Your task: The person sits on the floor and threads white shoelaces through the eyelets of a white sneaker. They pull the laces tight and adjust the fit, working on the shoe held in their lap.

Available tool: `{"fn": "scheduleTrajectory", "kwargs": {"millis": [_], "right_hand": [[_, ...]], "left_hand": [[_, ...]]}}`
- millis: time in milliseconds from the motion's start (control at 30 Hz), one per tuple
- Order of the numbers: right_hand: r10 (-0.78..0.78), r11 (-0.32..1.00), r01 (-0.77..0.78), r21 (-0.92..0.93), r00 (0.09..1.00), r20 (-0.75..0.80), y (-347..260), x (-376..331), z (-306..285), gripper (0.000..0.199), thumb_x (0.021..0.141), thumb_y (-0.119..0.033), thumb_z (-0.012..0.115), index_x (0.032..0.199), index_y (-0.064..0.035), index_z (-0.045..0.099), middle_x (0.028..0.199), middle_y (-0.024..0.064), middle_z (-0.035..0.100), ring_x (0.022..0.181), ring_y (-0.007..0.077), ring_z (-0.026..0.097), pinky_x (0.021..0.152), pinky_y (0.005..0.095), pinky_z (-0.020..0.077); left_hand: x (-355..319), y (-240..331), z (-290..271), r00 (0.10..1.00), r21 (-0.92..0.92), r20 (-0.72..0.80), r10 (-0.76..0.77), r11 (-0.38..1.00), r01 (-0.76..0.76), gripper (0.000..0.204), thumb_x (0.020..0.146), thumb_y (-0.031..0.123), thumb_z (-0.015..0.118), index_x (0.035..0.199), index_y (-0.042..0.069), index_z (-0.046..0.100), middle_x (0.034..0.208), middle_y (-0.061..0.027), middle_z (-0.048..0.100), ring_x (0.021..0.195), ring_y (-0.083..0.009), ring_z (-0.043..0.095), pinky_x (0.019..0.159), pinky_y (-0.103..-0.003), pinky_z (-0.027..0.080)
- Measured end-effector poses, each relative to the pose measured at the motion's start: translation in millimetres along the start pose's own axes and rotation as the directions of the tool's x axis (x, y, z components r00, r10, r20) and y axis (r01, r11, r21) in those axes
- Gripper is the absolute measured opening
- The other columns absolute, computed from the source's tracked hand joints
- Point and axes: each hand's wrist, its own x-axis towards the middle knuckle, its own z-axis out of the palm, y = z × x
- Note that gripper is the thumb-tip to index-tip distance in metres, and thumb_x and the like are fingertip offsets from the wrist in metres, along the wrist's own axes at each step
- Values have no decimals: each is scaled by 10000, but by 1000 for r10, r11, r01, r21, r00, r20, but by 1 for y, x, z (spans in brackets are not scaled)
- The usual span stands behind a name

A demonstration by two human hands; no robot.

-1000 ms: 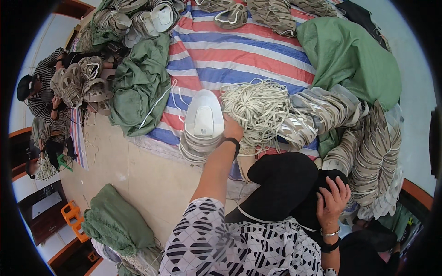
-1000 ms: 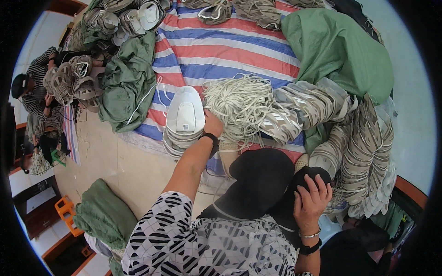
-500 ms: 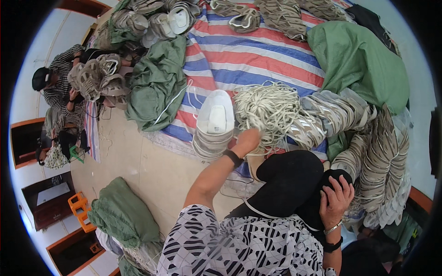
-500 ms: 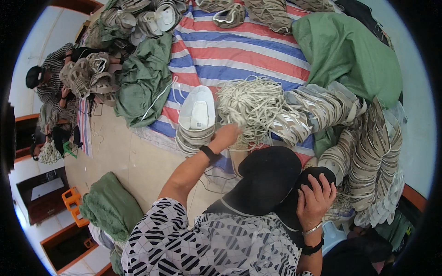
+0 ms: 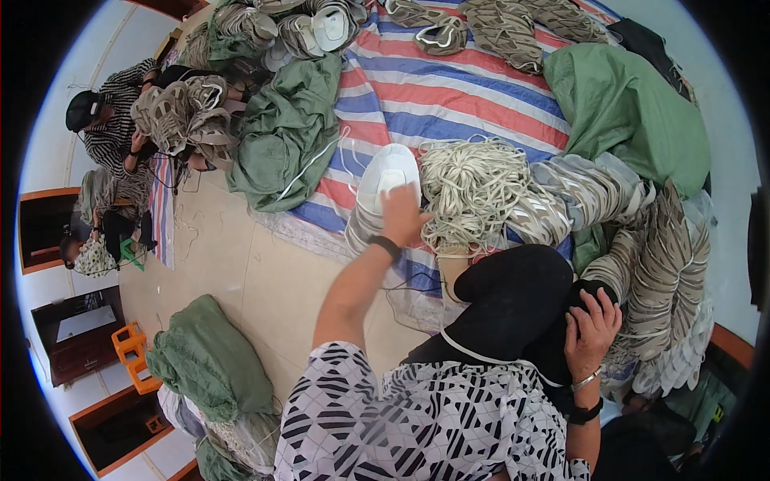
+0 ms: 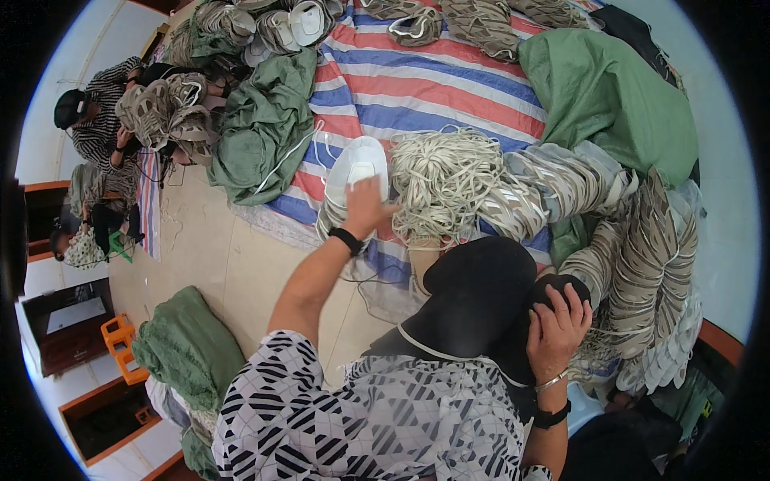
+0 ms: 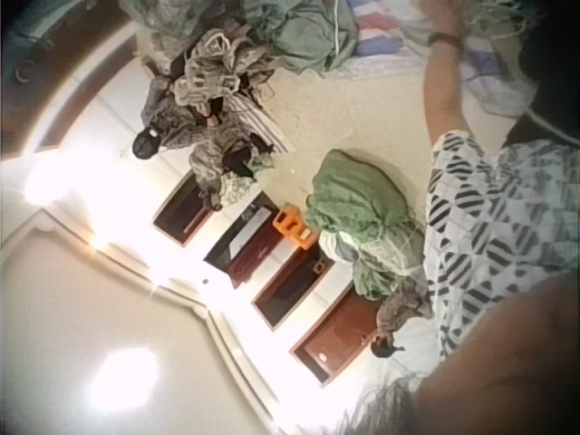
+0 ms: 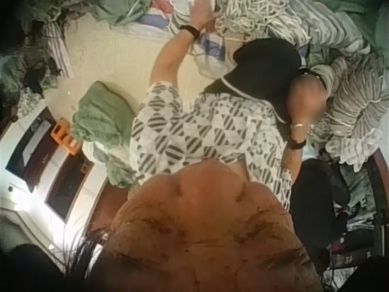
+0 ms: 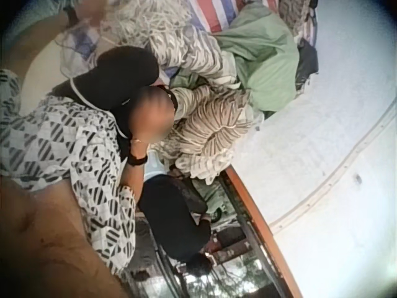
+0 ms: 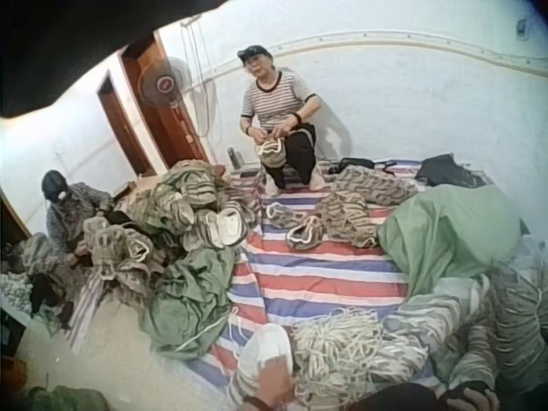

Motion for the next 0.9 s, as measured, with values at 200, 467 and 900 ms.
{"fn": "scheduleTrajectory", "kwargs": {"millis": [200, 467, 900], "right_hand": [[1, 1000, 0, -21, 1000, 13, -2, 4, 1, 104, 755, -60, 673, 858, -67, 660, 1158, 69, 626, 1223, 313, 484, 1058, 527, 271], [-1, 999, 2, -40, 999, 33, -4, 8, -1, 136, 736, -66, 686, 869, -75, 660, 1160, 70, 625, 1223, 308, 485, 1054, 529, 274], [787, 124, -855, 503, 394, 475, 175, -142, 86, 249, 841, -202, 648, 1005, -14, 661, 901, 104, 694, 828, 265, 658, 794, 368, 502]], "left_hand": [[-34, -102, 46, 879, -10, 447, 164, 984, -179, 463, 736, 356, 733, 1125, 139, 609, 901, -132, 688, 897, -322, 656, 751, -470, 498], [-52, -147, 97, 764, 301, 633, -125, 949, -95, 270, 791, 336, 667, 938, 118, 727, 1012, -130, 696, 989, -309, 655, 804, -450, 519], [-45, -59, 50, 808, 314, 588, -12, 925, -215, 533, 766, 359, 708, 1186, 59, 575, 1128, -129, 614, 1052, -299, 589, 909, -489, 429]]}}
